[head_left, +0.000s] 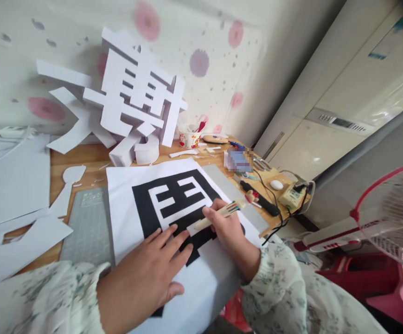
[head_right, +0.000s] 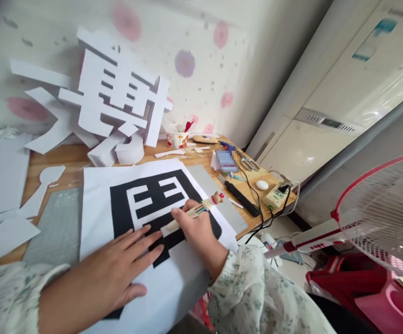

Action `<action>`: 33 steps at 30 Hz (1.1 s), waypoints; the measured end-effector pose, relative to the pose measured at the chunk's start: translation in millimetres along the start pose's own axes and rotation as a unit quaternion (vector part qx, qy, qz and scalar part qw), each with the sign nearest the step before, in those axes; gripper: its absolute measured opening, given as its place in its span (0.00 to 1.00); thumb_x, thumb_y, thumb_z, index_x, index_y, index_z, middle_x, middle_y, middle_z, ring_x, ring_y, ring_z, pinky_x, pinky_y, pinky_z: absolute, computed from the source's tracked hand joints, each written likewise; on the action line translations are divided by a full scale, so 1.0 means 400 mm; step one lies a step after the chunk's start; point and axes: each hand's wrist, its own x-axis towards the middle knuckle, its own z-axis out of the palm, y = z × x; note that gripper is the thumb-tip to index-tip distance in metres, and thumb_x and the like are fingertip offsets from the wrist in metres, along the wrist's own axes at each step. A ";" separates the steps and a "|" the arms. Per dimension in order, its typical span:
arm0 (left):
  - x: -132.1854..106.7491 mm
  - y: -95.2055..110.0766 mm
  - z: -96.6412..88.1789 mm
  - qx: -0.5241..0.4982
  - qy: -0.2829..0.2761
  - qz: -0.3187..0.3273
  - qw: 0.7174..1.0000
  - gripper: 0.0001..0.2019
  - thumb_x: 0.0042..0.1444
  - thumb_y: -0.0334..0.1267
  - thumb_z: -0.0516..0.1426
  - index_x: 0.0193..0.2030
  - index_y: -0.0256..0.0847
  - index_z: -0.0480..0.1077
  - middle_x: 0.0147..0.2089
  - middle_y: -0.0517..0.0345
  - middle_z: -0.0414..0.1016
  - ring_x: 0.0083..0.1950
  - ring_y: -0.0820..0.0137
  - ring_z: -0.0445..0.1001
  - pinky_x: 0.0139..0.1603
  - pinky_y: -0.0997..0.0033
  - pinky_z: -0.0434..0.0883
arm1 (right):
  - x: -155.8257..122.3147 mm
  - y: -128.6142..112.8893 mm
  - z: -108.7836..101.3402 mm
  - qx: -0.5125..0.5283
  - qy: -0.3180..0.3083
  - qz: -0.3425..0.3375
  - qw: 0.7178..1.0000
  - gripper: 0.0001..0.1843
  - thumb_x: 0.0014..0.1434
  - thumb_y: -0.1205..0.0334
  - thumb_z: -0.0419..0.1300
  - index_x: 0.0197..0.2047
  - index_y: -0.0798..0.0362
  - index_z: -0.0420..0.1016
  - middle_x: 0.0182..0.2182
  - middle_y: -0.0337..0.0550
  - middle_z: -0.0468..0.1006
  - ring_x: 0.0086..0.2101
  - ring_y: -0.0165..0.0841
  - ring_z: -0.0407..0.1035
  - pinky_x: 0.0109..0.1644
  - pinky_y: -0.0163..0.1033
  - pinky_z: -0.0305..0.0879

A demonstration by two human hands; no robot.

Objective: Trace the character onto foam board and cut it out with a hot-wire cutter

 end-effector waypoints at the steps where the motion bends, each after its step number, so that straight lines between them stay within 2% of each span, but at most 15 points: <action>1: 0.001 0.000 0.000 0.004 0.013 0.005 1.000 0.29 0.59 0.55 0.63 0.63 0.44 0.71 0.69 0.47 0.65 0.69 0.45 0.64 0.66 0.40 0.66 | -0.006 -0.002 -0.003 0.007 -0.005 0.011 1.000 0.18 0.51 0.49 0.64 0.22 0.49 0.62 0.15 0.30 0.62 0.19 0.27 0.57 0.23 0.35 0.54; 4: 0.002 -0.004 0.006 0.019 0.054 0.030 0.998 0.30 0.57 0.54 0.65 0.62 0.41 0.71 0.68 0.46 0.67 0.67 0.44 0.66 0.64 0.42 0.67 | -0.022 -0.001 -0.009 0.000 -0.008 0.027 1.000 0.15 0.50 0.54 0.66 0.24 0.49 0.64 0.18 0.32 0.66 0.20 0.28 0.62 0.25 0.35 0.58; 9: -0.003 -0.005 0.019 0.028 0.108 0.042 0.993 0.32 0.51 0.55 0.68 0.58 0.40 0.73 0.65 0.45 0.71 0.65 0.45 0.69 0.62 0.44 0.69 | -0.037 0.006 -0.013 -0.073 -0.004 0.014 0.997 0.15 0.51 0.54 0.65 0.22 0.50 0.64 0.17 0.32 0.66 0.21 0.28 0.61 0.26 0.36 0.57; 19: -0.002 0.004 0.025 0.020 0.102 0.021 0.994 0.33 0.52 0.57 0.67 0.60 0.41 0.72 0.66 0.45 0.69 0.66 0.46 0.68 0.62 0.45 0.67 | -0.043 -0.003 -0.014 -0.134 -0.012 -0.009 0.991 0.16 0.52 0.54 0.65 0.21 0.50 0.66 0.17 0.34 0.68 0.20 0.28 0.61 0.26 0.36 0.57; 27: -0.004 0.002 0.023 0.024 0.114 0.028 0.993 0.33 0.52 0.58 0.67 0.59 0.40 0.72 0.66 0.48 0.70 0.65 0.45 0.69 0.62 0.46 0.67 | -0.047 -0.004 -0.021 -0.131 -0.027 -0.015 0.991 0.16 0.52 0.56 0.65 0.20 0.50 0.64 0.17 0.33 0.66 0.20 0.28 0.60 0.25 0.36 0.55; 33: -0.004 0.006 0.024 0.024 0.114 0.028 0.993 0.33 0.52 0.58 0.67 0.59 0.40 0.72 0.66 0.49 0.69 0.65 0.45 0.69 0.62 0.46 0.66 | -0.048 0.003 -0.024 -0.121 -0.012 -0.005 0.993 0.17 0.52 0.55 0.66 0.20 0.50 0.65 0.16 0.33 0.67 0.20 0.28 0.60 0.25 0.36 0.56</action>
